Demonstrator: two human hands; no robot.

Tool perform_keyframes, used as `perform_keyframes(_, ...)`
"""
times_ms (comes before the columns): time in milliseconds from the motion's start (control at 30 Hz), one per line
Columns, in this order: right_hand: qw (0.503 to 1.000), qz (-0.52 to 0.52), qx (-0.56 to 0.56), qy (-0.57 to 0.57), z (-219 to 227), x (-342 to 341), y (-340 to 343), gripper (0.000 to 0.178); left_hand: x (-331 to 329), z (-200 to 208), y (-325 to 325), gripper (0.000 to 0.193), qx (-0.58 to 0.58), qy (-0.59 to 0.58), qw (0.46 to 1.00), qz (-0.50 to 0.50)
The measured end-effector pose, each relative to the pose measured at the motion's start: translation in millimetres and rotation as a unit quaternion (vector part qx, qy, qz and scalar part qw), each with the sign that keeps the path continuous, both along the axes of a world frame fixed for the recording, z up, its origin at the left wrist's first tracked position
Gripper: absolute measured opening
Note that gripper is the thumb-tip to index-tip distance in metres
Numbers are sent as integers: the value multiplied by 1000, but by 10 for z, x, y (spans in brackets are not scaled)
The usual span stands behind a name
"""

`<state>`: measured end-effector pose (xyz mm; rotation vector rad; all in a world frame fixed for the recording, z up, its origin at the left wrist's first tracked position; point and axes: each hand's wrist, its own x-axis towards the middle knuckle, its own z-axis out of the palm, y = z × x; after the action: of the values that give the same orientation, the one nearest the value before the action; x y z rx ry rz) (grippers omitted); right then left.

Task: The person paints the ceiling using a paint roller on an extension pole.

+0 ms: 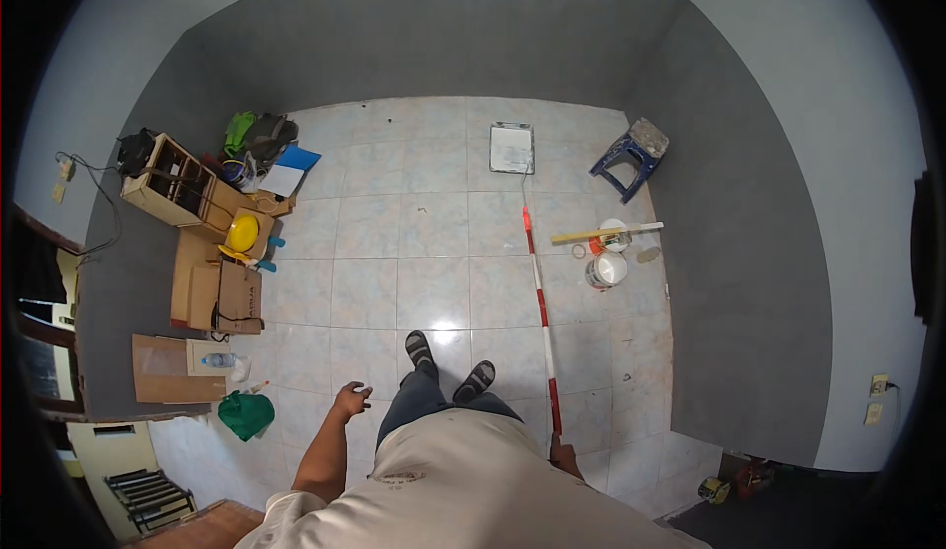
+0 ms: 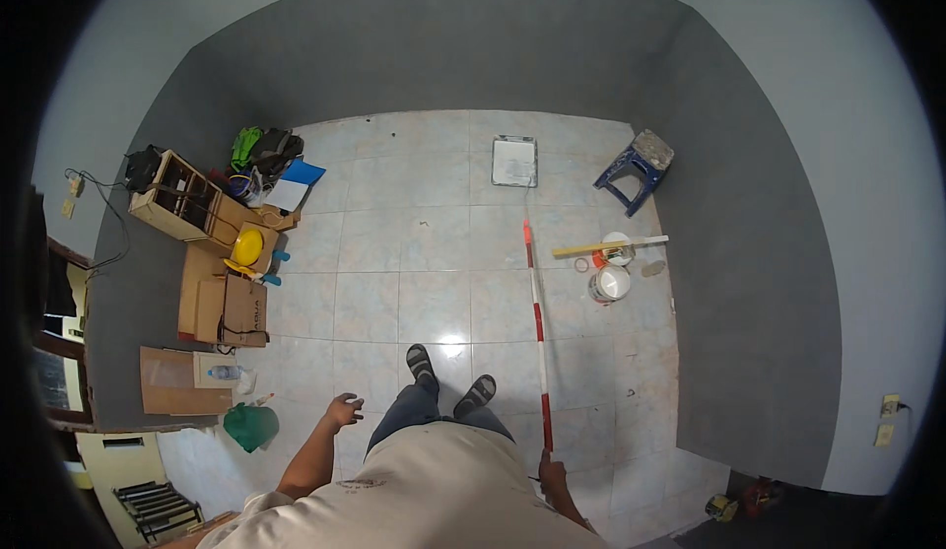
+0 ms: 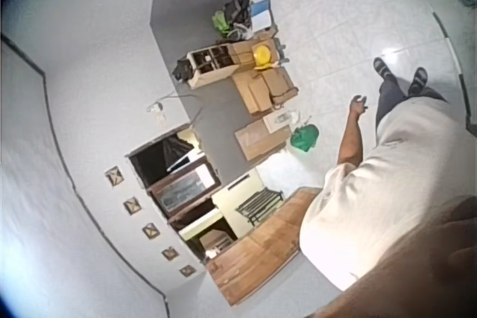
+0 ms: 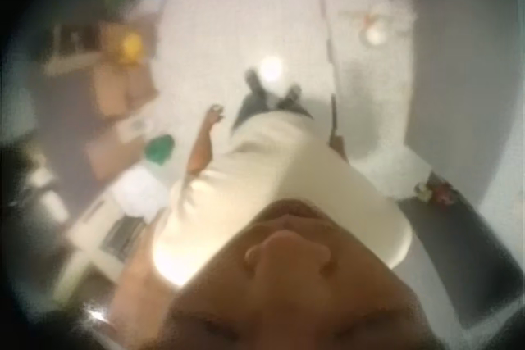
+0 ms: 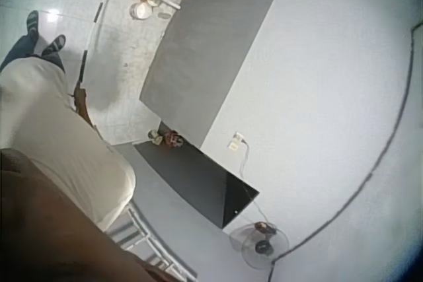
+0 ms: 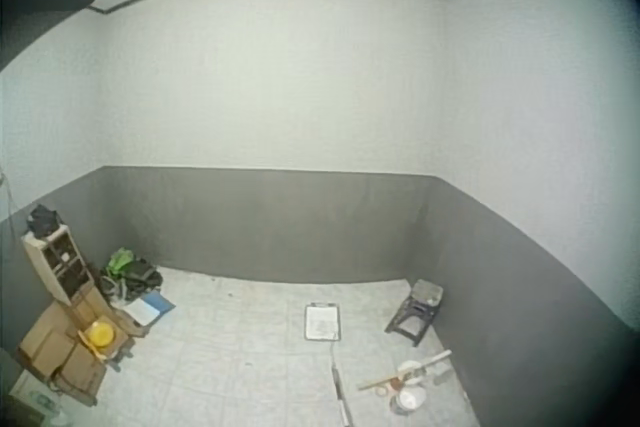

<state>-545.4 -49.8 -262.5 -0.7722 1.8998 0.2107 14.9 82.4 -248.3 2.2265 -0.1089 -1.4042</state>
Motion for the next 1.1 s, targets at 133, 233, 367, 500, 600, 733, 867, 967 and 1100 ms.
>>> perform_keyframes(133,998,-30,39,-45,412,32,62,90,-29,-123,229,66,52,10,998,-26)
perform_keyframes(233,1000,11,-8,19,-151,-22,-83,90,-95,-69,291,65,51,28,998,4)
perform_keyframes(367,999,-5,-34,-23,-432,251,-688,77,-125,-85,496,65,47,34,998,22)
perform_keyframes(500,999,7,-34,-29,-287,525,-1123,75,-76,-49,508,65,62,42,997,-4)
perform_keyframes(600,998,-7,-45,-37,-159,597,-1090,70,5,-31,558,66,49,40,998,3)
perform_keyframes(733,998,1,-57,-32,-368,230,-580,75,30,-55,571,59,36,30,999,21)
perform_keyframes(867,999,39,0,13,-305,-33,58,97,8,-95,618,59,33,36,998,42)
perform_keyframes(967,997,29,-26,72,-202,-7,225,100,-6,-178,708,62,47,56,996,59)
perform_keyframes(1100,1000,28,-7,2,-157,165,-202,94,-57,-204,679,67,66,58,996,13)
